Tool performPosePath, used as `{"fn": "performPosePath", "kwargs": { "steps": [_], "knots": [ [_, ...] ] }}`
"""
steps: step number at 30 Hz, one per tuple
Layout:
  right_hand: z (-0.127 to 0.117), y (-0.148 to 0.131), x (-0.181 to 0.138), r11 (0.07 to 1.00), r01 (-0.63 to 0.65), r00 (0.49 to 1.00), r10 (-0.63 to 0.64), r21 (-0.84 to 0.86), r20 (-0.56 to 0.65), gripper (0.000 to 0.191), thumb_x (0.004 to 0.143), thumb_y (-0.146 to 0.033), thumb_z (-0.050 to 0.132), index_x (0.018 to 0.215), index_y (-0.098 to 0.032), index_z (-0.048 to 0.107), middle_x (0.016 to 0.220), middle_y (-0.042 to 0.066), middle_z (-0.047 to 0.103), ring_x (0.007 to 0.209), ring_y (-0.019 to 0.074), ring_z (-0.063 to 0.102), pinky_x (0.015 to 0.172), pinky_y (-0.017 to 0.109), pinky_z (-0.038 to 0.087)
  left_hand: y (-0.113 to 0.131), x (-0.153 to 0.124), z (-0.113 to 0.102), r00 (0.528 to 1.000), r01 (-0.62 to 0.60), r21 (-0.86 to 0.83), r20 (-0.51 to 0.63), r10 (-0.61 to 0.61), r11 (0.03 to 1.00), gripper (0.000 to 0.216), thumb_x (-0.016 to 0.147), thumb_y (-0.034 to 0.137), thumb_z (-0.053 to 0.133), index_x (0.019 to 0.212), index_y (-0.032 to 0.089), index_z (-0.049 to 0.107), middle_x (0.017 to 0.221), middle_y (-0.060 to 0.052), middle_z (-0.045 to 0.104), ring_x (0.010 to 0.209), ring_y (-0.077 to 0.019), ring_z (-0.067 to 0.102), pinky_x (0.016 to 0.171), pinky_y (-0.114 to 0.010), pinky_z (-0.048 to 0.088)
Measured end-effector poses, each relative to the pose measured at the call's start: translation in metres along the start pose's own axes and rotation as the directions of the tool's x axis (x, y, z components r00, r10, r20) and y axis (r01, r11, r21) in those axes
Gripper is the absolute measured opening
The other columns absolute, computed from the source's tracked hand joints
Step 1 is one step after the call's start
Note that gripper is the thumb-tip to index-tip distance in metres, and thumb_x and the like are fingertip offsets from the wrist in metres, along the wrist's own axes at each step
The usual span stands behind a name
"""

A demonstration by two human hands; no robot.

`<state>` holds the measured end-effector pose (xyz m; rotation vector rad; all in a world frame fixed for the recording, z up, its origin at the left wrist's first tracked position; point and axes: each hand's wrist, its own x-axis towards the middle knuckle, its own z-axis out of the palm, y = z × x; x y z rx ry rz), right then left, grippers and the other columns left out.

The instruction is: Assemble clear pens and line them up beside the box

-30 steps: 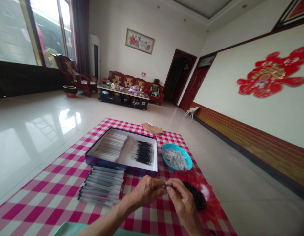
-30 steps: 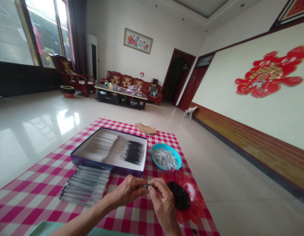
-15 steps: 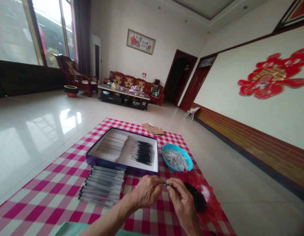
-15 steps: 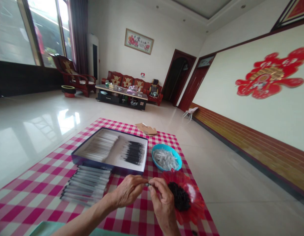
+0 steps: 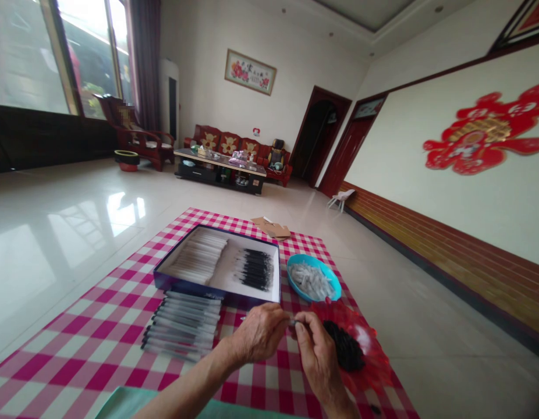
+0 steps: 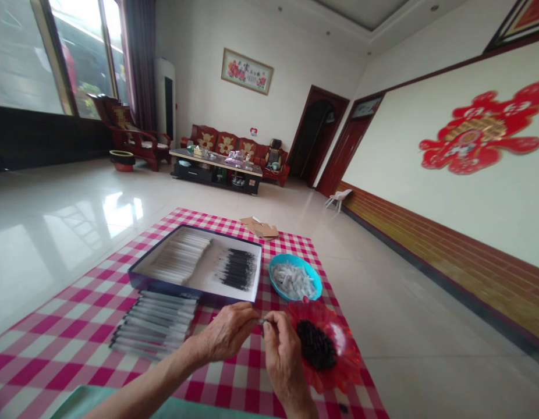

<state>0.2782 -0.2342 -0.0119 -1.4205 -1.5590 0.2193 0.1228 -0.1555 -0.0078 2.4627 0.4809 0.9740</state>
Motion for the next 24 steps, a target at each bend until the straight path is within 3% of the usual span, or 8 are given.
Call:
{"fn": "performPosePath", "kwargs": {
  "steps": [5,8,12,18,24],
  "knots": [
    [-0.006,-0.006,0.003,0.995,-0.057,0.996,0.051,0.079,0.069,0.017,0.092,-0.032,0.044,0.095,-0.021,0.056,0.085,0.005,0.064,0.078,0.0182,0.062,0.072,0.027,0.051,0.011,0.005,-0.012,0.984,0.162,-0.113,0.087,-0.153,0.98,0.033,0.096,0.022,0.035,0.079,0.016,0.063,0.065,0.001,0.059,0.057,-0.0092,0.049,0.055,-0.02,0.034],
    [-0.009,-0.01,0.004,0.992,-0.068,0.994,0.059,0.106,0.091,0.017,0.092,-0.033,0.045,0.096,-0.021,0.056,0.085,0.004,0.063,0.076,0.0176,0.062,0.071,0.026,0.05,0.017,0.005,-0.017,0.986,0.159,-0.116,0.078,-0.151,0.98,0.033,0.096,0.023,0.036,0.079,0.016,0.064,0.065,0.002,0.058,0.057,-0.0088,0.049,0.055,-0.019,0.033],
    [-0.007,-0.019,0.003,1.0,-0.01,0.998,0.008,0.029,0.06,0.019,0.092,-0.035,0.044,0.086,-0.021,0.055,0.075,0.001,0.061,0.069,0.0159,0.059,0.066,0.024,0.047,0.022,-0.004,-0.016,0.997,0.074,0.021,-0.027,-0.074,0.997,0.034,0.096,0.024,0.035,0.077,0.016,0.062,0.068,0.0,0.057,0.061,-0.0107,0.05,0.059,-0.021,0.035],
    [0.01,-0.021,-0.007,0.996,0.068,0.998,-0.068,-0.063,0.002,0.031,0.094,-0.035,0.038,0.07,-0.021,0.051,0.067,0.001,0.057,0.063,0.0147,0.055,0.061,0.025,0.043,0.027,-0.026,-0.004,0.989,0.1,0.225,-0.132,-0.072,0.969,0.034,0.097,0.023,0.034,0.078,0.017,0.061,0.07,-0.003,0.056,0.068,-0.0146,0.05,0.064,-0.025,0.036],
    [0.032,-0.004,-0.02,0.996,-0.088,0.995,0.089,0.035,-0.041,0.038,0.095,-0.039,0.036,0.063,-0.023,0.048,0.053,-0.001,0.051,0.049,0.0147,0.051,0.049,0.026,0.042,0.026,-0.037,0.005,0.986,0.11,0.293,-0.15,-0.068,0.95,0.028,0.095,0.019,0.036,0.086,0.02,0.063,0.076,-0.004,0.059,0.073,-0.017,0.049,0.07,-0.031,0.035]
  ]
}}
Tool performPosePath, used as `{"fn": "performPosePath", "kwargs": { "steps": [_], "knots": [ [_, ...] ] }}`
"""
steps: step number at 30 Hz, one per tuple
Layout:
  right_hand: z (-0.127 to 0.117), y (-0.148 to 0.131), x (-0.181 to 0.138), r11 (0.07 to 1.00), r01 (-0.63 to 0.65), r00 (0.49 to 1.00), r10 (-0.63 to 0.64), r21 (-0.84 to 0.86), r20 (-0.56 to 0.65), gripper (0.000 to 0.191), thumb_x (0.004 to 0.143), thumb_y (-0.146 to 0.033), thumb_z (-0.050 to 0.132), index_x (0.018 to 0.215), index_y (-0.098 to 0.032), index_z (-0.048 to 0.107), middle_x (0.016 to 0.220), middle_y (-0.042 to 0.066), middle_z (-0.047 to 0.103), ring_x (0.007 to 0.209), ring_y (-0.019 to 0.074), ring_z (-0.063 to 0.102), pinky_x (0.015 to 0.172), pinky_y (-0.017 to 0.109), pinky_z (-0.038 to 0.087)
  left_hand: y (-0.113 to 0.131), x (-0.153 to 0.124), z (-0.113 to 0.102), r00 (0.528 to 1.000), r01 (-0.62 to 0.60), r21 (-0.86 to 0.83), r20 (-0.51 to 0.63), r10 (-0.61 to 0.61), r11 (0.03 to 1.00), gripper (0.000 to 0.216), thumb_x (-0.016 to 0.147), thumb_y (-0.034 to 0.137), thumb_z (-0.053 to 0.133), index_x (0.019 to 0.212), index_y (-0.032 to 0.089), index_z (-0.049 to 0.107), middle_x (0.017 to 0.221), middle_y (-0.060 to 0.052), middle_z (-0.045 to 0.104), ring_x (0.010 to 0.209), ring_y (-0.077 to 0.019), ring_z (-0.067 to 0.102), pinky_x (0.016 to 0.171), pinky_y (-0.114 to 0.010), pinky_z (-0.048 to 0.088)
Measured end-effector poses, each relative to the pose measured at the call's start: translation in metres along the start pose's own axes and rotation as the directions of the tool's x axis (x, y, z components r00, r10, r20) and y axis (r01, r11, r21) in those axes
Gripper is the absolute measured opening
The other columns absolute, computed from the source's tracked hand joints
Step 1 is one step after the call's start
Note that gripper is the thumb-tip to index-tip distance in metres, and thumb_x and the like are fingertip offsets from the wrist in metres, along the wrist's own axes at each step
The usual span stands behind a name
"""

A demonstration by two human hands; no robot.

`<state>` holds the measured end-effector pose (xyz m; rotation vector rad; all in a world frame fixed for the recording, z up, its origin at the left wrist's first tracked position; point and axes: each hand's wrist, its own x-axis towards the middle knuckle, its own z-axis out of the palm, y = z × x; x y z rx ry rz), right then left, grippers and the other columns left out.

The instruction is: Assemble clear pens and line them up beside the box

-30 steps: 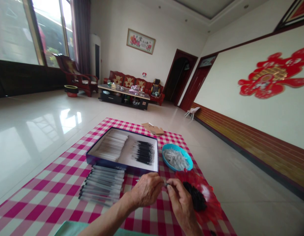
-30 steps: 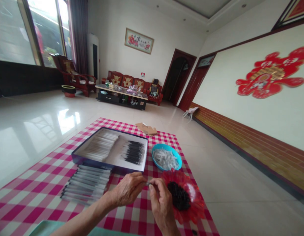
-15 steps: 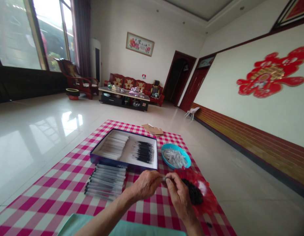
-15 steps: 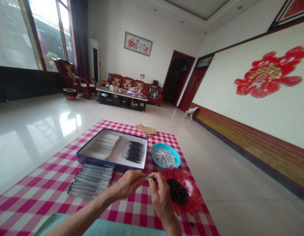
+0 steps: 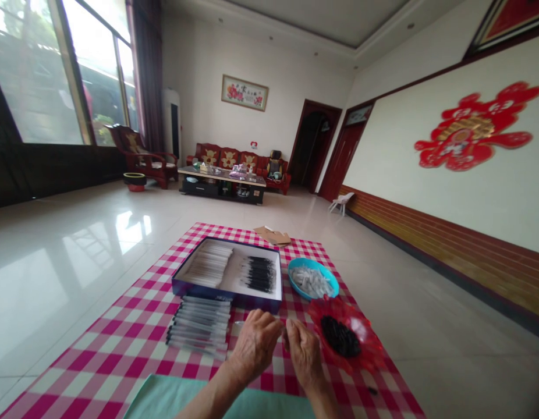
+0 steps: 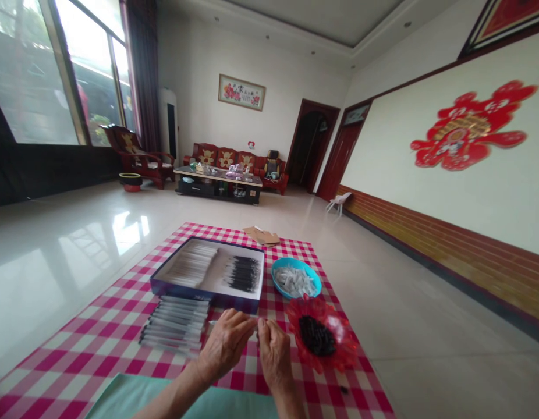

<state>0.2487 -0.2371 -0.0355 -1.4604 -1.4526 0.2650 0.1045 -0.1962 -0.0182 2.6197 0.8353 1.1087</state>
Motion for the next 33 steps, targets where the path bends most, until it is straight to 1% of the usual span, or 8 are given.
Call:
{"fn": "performPosePath", "kwargs": {
  "steps": [7,10,15,19,22,25,29,33],
  "knots": [
    [0.003,0.009,-0.011,0.996,0.045,0.998,-0.048,0.074,0.05,0.024,0.094,-0.036,0.04,0.093,-0.021,0.058,0.078,0.005,0.066,0.07,0.0182,0.063,0.063,0.027,0.051,-0.008,-0.008,0.007,0.997,0.072,0.04,0.001,-0.072,0.997,0.026,0.093,0.016,0.037,0.084,0.02,0.061,0.076,-0.003,0.057,0.072,-0.0179,0.047,0.068,-0.031,0.033],
    [0.003,0.011,-0.011,0.997,0.075,0.994,-0.078,0.034,0.076,0.025,0.093,-0.037,0.041,0.083,-0.021,0.057,0.07,0.002,0.062,0.063,0.0161,0.06,0.059,0.024,0.049,-0.008,-0.009,0.008,0.998,0.061,0.041,0.011,-0.061,0.997,0.027,0.093,0.015,0.036,0.086,0.02,0.062,0.075,-0.004,0.056,0.073,-0.0181,0.046,0.068,-0.031,0.034],
    [0.006,0.016,-0.008,0.996,0.089,0.996,-0.089,-0.012,0.003,0.036,0.095,-0.038,0.037,0.067,-0.022,0.054,0.063,0.001,0.058,0.058,0.0156,0.057,0.058,0.025,0.048,-0.006,-0.009,0.007,0.999,0.022,0.049,0.037,-0.024,0.999,0.027,0.092,0.016,0.037,0.08,0.019,0.061,0.074,-0.004,0.055,0.073,-0.0182,0.047,0.069,-0.031,0.034],
    [0.004,0.016,-0.01,0.998,0.067,0.998,-0.067,0.016,-0.018,0.028,0.093,-0.039,0.04,0.08,-0.023,0.059,0.071,0.003,0.065,0.066,0.0183,0.063,0.063,0.027,0.051,-0.008,-0.009,0.009,0.999,0.045,0.054,0.024,-0.046,0.998,0.027,0.093,0.017,0.036,0.085,0.02,0.062,0.075,-0.004,0.055,0.073,-0.0186,0.047,0.068,-0.032,0.034],
    [0.002,0.015,-0.012,0.998,0.036,0.998,-0.039,0.06,0.055,0.02,0.092,-0.035,0.043,0.091,-0.022,0.059,0.078,0.003,0.066,0.072,0.0181,0.064,0.066,0.026,0.052,-0.011,-0.01,0.012,0.998,0.047,0.043,0.038,-0.049,0.998,0.026,0.093,0.017,0.036,0.089,0.02,0.062,0.077,-0.004,0.056,0.074,-0.0189,0.047,0.07,-0.032,0.034],
    [0.003,0.017,-0.012,0.998,0.038,0.995,-0.043,0.052,0.091,0.023,0.093,-0.035,0.041,0.084,-0.021,0.057,0.074,0.003,0.063,0.068,0.0168,0.062,0.064,0.025,0.05,-0.012,-0.012,0.013,0.996,0.048,0.055,0.072,-0.052,0.997,0.024,0.093,0.017,0.038,0.086,0.02,0.061,0.077,-0.004,0.055,0.074,-0.019,0.046,0.07,-0.032,0.034],
    [0.01,0.022,-0.011,0.999,0.034,0.998,-0.035,0.011,0.052,0.036,0.095,-0.037,0.036,0.07,-0.021,0.054,0.067,0.003,0.06,0.063,0.0162,0.059,0.061,0.025,0.048,-0.012,-0.014,0.014,0.992,0.054,0.078,0.111,-0.063,0.995,0.022,0.092,0.018,0.04,0.084,0.02,0.06,0.077,-0.003,0.055,0.075,-0.0191,0.045,0.071,-0.033,0.033],
    [0.009,0.021,-0.011,0.999,0.003,1.0,-0.004,0.044,0.029,0.033,0.095,-0.039,0.038,0.075,-0.021,0.057,0.069,0.003,0.061,0.065,0.0171,0.06,0.063,0.026,0.049,-0.014,-0.014,0.014,0.992,0.051,0.076,0.111,-0.059,0.996,0.022,0.093,0.017,0.039,0.087,0.02,0.061,0.078,-0.004,0.055,0.075,-0.0193,0.046,0.071,-0.033,0.033]
  ]
}}
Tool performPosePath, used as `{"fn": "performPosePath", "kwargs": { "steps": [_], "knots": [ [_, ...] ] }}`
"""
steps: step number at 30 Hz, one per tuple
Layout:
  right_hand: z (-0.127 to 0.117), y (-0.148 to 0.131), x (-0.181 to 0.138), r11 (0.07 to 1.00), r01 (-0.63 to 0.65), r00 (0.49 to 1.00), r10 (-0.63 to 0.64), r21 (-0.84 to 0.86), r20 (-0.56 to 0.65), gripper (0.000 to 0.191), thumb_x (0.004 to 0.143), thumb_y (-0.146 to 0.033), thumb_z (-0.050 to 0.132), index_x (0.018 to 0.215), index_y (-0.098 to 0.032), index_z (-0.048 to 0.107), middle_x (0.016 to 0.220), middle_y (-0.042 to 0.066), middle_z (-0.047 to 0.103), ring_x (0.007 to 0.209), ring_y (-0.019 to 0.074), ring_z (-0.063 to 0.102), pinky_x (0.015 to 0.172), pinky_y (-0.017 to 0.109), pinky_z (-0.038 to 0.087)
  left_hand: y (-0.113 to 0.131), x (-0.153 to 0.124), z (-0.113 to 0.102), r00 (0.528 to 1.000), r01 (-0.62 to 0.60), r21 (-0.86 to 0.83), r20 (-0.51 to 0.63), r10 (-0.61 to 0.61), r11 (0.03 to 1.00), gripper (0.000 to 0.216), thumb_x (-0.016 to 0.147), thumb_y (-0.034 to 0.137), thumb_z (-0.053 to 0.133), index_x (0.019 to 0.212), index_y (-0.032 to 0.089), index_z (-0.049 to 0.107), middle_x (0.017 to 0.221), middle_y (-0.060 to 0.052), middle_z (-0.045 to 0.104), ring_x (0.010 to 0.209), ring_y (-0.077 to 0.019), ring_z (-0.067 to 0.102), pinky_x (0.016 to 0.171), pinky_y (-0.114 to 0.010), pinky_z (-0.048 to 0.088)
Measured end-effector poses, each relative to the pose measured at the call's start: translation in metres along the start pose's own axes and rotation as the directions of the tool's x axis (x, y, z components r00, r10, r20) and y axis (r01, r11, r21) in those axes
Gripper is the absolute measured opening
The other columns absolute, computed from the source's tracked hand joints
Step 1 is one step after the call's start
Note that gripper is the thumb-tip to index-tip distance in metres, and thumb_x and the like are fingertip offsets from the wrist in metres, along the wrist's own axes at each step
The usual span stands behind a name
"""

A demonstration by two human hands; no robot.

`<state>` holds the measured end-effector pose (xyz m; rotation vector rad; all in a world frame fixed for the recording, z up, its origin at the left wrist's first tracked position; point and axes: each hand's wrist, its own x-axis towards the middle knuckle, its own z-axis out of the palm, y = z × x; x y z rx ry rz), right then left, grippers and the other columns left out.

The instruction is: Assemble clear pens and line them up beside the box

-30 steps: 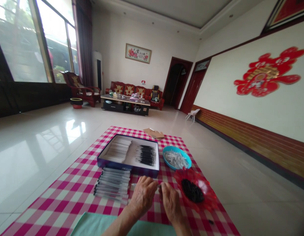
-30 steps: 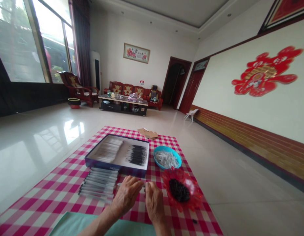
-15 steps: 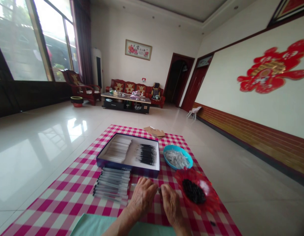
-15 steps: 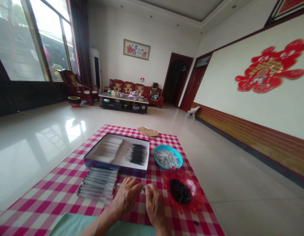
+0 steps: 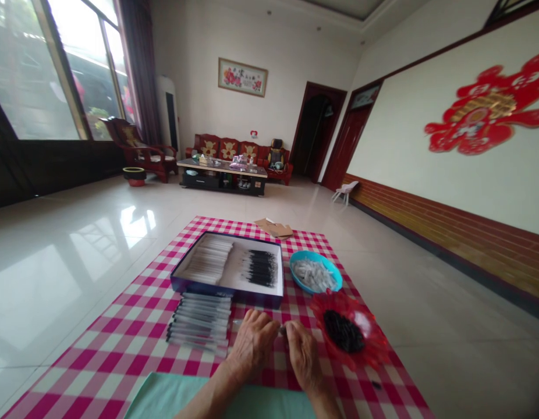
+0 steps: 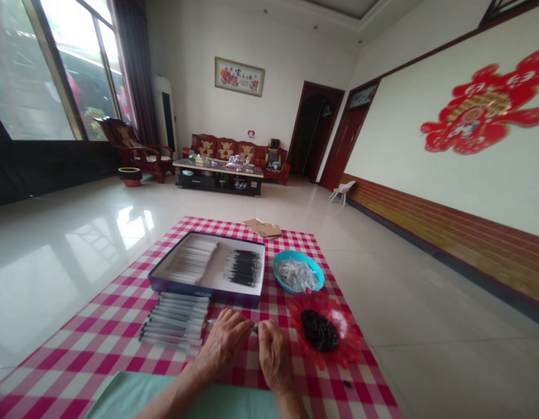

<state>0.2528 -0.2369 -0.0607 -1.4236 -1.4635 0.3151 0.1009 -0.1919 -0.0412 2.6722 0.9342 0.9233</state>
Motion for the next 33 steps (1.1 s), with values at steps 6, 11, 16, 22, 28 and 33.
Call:
{"fn": "performPosePath", "kwargs": {
  "steps": [6,11,16,22,28,33],
  "knots": [
    [-0.006,-0.007,-0.002,1.0,0.013,0.997,-0.015,0.026,0.076,0.022,0.092,-0.035,0.043,0.087,-0.019,0.058,0.076,0.002,0.063,0.071,0.0173,0.062,0.066,0.025,0.049,0.0,0.003,0.002,1.0,-0.012,-0.008,-0.001,0.012,1.0,0.023,0.092,0.016,0.039,0.087,0.02,0.061,0.078,-0.004,0.055,0.075,-0.0191,0.046,0.071,-0.032,0.034],
    [-0.002,-0.001,-0.002,1.0,-0.011,0.998,0.013,-0.025,0.055,0.03,0.094,-0.037,0.04,0.073,-0.02,0.055,0.066,0.0,0.058,0.062,0.0147,0.056,0.06,0.023,0.045,0.002,0.004,-0.001,1.0,-0.016,-0.007,0.013,0.016,1.0,0.023,0.092,0.017,0.04,0.079,0.019,0.059,0.075,-0.003,0.054,0.074,-0.0185,0.046,0.072,-0.032,0.034],
    [0.002,0.005,-0.003,1.0,-0.007,1.0,0.007,-0.014,0.01,0.034,0.095,-0.036,0.038,0.066,-0.021,0.051,0.063,0.0,0.056,0.059,0.0139,0.054,0.059,0.023,0.044,0.002,0.004,-0.003,1.0,-0.002,-0.01,0.031,0.002,1.0,0.024,0.092,0.015,0.039,0.078,0.018,0.058,0.075,-0.004,0.054,0.073,-0.0185,0.046,0.072,-0.032,0.034],
    [0.0,0.004,-0.006,1.0,-0.021,0.998,0.019,0.023,0.063,0.023,0.094,-0.033,0.041,0.08,-0.021,0.055,0.073,0.002,0.06,0.069,0.0161,0.059,0.066,0.024,0.046,-0.001,0.002,-0.001,1.0,-0.005,-0.062,0.013,0.006,0.998,0.024,0.093,0.018,0.037,0.084,0.019,0.06,0.076,-0.004,0.054,0.073,-0.0188,0.046,0.069,-0.031,0.034],
    [0.006,0.012,-0.009,0.999,-0.02,1.0,0.021,-0.032,0.006,0.031,0.095,-0.033,0.037,0.07,-0.021,0.052,0.067,0.002,0.057,0.064,0.0159,0.058,0.063,0.024,0.045,-0.003,-0.001,0.0,0.999,-0.026,-0.105,0.041,0.031,0.994,0.023,0.093,0.017,0.039,0.082,0.019,0.06,0.078,-0.004,0.055,0.074,-0.0183,0.045,0.07,-0.031,0.035],
    [0.005,0.008,-0.01,1.0,-0.01,0.999,0.011,-0.015,0.051,0.025,0.095,-0.032,0.038,0.077,-0.022,0.052,0.072,0.002,0.058,0.067,0.0157,0.058,0.065,0.024,0.045,-0.003,-0.002,-0.001,0.998,-0.01,-0.103,0.06,0.016,0.995,0.021,0.091,0.014,0.04,0.095,0.02,0.06,0.082,-0.004,0.056,0.076,-0.0191,0.046,0.071,-0.032,0.035]
  ]
}}
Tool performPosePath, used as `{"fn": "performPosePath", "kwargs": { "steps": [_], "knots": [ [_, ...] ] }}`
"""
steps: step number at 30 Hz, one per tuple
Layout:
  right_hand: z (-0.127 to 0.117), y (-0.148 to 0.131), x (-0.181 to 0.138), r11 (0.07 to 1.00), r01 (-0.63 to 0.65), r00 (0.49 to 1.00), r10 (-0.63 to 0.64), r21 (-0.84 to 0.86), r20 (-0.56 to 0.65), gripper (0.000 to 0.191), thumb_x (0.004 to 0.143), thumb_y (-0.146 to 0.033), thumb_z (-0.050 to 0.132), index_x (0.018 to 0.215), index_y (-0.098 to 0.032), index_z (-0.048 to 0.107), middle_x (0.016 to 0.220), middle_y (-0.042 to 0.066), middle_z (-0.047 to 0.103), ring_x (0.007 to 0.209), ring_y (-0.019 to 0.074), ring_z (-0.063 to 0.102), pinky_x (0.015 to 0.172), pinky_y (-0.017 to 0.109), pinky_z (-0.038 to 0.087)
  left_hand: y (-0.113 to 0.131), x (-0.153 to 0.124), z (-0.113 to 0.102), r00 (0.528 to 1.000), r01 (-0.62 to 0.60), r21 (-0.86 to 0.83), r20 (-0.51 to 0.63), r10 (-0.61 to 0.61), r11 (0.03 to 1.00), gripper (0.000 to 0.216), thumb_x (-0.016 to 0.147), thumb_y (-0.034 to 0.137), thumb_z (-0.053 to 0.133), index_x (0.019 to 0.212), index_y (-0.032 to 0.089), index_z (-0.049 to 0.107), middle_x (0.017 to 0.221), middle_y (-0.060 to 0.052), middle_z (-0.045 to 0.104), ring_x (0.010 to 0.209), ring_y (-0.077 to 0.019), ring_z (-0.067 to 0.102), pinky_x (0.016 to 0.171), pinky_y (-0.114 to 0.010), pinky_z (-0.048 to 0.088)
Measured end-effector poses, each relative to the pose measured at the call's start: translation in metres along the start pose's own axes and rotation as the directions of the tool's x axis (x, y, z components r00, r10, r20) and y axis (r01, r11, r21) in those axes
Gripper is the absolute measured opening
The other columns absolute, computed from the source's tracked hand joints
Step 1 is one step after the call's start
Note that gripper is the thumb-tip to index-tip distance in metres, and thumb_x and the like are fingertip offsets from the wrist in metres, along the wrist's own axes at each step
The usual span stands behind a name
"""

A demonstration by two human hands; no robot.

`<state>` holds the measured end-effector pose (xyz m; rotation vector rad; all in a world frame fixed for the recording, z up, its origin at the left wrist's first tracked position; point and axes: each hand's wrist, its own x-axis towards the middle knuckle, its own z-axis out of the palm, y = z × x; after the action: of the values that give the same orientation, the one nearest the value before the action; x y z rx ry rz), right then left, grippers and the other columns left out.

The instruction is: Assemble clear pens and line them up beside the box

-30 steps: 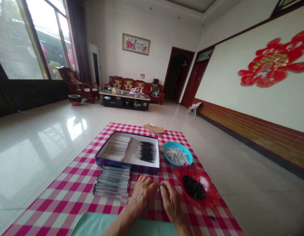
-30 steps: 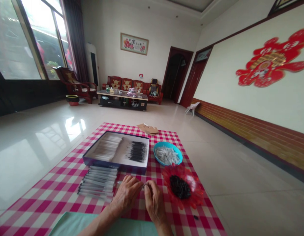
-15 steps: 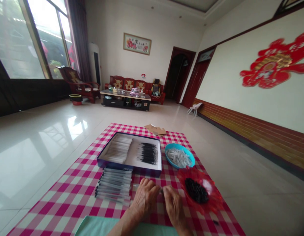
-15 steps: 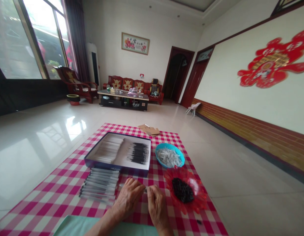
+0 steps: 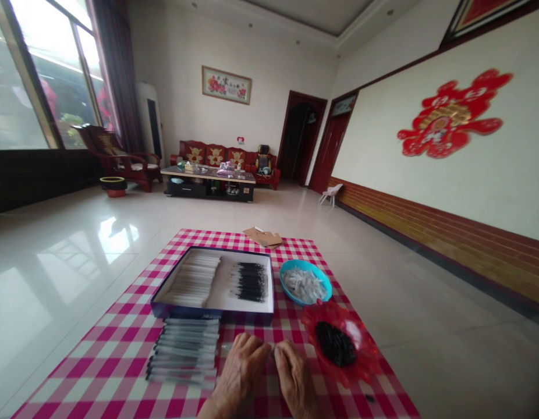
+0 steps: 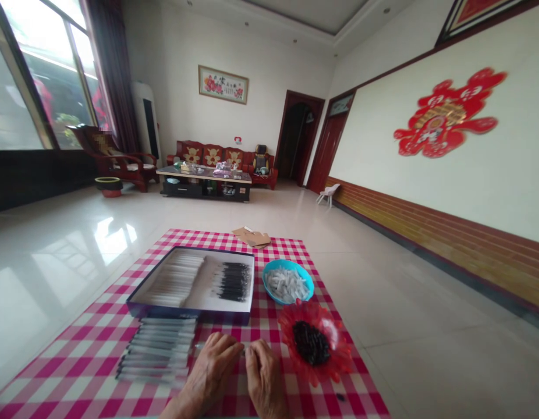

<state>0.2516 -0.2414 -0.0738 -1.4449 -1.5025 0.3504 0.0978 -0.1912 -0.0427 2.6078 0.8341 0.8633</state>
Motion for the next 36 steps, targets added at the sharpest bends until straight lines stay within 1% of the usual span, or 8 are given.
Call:
{"fn": "performPosePath", "kwargs": {
  "steps": [7,13,17,20,23,26,32,36],
  "knots": [
    [0.0,0.003,0.005,0.999,0.01,1.0,-0.01,-0.036,0.0,0.033,0.094,-0.037,0.037,0.069,-0.022,0.051,0.063,0.001,0.056,0.059,0.0148,0.055,0.058,0.023,0.043,0.004,0.003,-0.001,0.999,-0.006,0.059,-0.032,0.007,0.998,0.019,0.091,0.018,0.043,0.084,0.019,0.061,0.077,-0.004,0.057,0.074,-0.0189,0.048,0.07,-0.032,0.036],
    [0.0,0.002,0.007,0.993,-0.117,0.993,0.118,0.029,-0.029,0.042,0.091,-0.05,0.039,0.068,-0.021,0.057,0.062,0.003,0.062,0.057,0.0168,0.059,0.056,0.025,0.046,0.006,0.003,-0.002,0.969,0.005,0.083,-0.246,0.016,0.997,0.02,0.091,0.016,0.043,0.097,0.02,0.062,0.094,-0.008,0.062,0.084,-0.0204,0.053,0.077,-0.035,0.041],
    [-0.004,0.001,0.007,0.909,-0.336,0.935,0.353,0.246,-0.027,0.049,0.083,-0.064,0.042,0.077,-0.02,0.062,0.073,0.009,0.071,0.068,0.0222,0.067,0.062,0.029,0.054,0.004,-0.003,0.004,0.932,-0.016,-0.063,-0.361,-0.008,0.998,0.018,0.092,0.018,0.045,0.084,0.018,0.061,0.077,-0.005,0.062,0.072,-0.0167,0.056,0.07,-0.03,0.043],
    [-0.007,0.002,0.007,0.865,-0.389,0.908,0.418,0.318,-0.026,0.057,0.077,-0.071,0.045,0.083,-0.018,0.066,0.083,0.013,0.073,0.079,0.0262,0.07,0.068,0.031,0.056,-0.002,-0.006,0.013,0.913,0.119,-0.285,-0.346,-0.218,0.951,0.025,0.093,0.026,0.045,0.077,0.018,0.063,0.064,-0.002,0.059,0.06,-0.0138,0.055,0.058,-0.024,0.042],
    [-0.008,0.005,0.007,0.892,-0.373,0.914,0.4,0.256,-0.062,0.062,0.074,-0.073,0.045,0.084,-0.017,0.068,0.088,0.015,0.074,0.084,0.0272,0.069,0.072,0.031,0.056,-0.008,-0.005,0.02,0.848,0.293,-0.582,-0.208,-0.487,0.758,0.03,0.091,0.039,0.048,0.102,0.017,0.066,0.066,-0.002,0.063,0.058,-0.0133,0.057,0.055,-0.022,0.043],
    [-0.006,0.006,0.006,0.942,-0.303,0.945,0.317,0.147,-0.085,0.057,0.079,-0.069,0.043,0.083,-0.018,0.068,0.084,0.013,0.073,0.079,0.025,0.068,0.07,0.029,0.054,-0.011,0.001,0.019,0.784,0.306,-0.822,-0.068,-0.617,0.48,0.047,0.086,0.052,0.052,0.11,0.013,0.065,0.066,-0.004,0.065,0.059,-0.0144,0.058,0.055,-0.022,0.045],
    [-0.003,-0.012,0.006,1.0,0.026,0.995,-0.027,0.016,0.101,0.04,0.092,-0.042,0.04,0.061,-0.021,0.054,0.058,0.001,0.055,0.054,0.0148,0.053,0.053,0.024,0.043,-0.007,0.007,0.009,0.779,0.212,-0.972,0.104,-0.618,0.105,0.042,0.079,0.053,0.062,0.09,0.013,0.068,0.077,-0.006,0.066,0.07,-0.016,0.06,0.066,-0.026,0.049],
    [-0.006,-0.026,0.008,0.998,0.06,0.979,-0.061,0.011,0.193,0.03,0.091,-0.035,0.046,0.067,-0.021,0.057,0.065,0.001,0.057,0.06,0.0152,0.055,0.056,0.023,0.043,-0.005,0.005,0.012,0.8,0.179,-0.984,0.151,-0.581,-0.011,0.038,0.079,0.049,0.064,0.096,0.015,0.065,0.071,-0.002,0.061,0.061,-0.0112,0.055,0.057,-0.022,0.044]
  ]
}}
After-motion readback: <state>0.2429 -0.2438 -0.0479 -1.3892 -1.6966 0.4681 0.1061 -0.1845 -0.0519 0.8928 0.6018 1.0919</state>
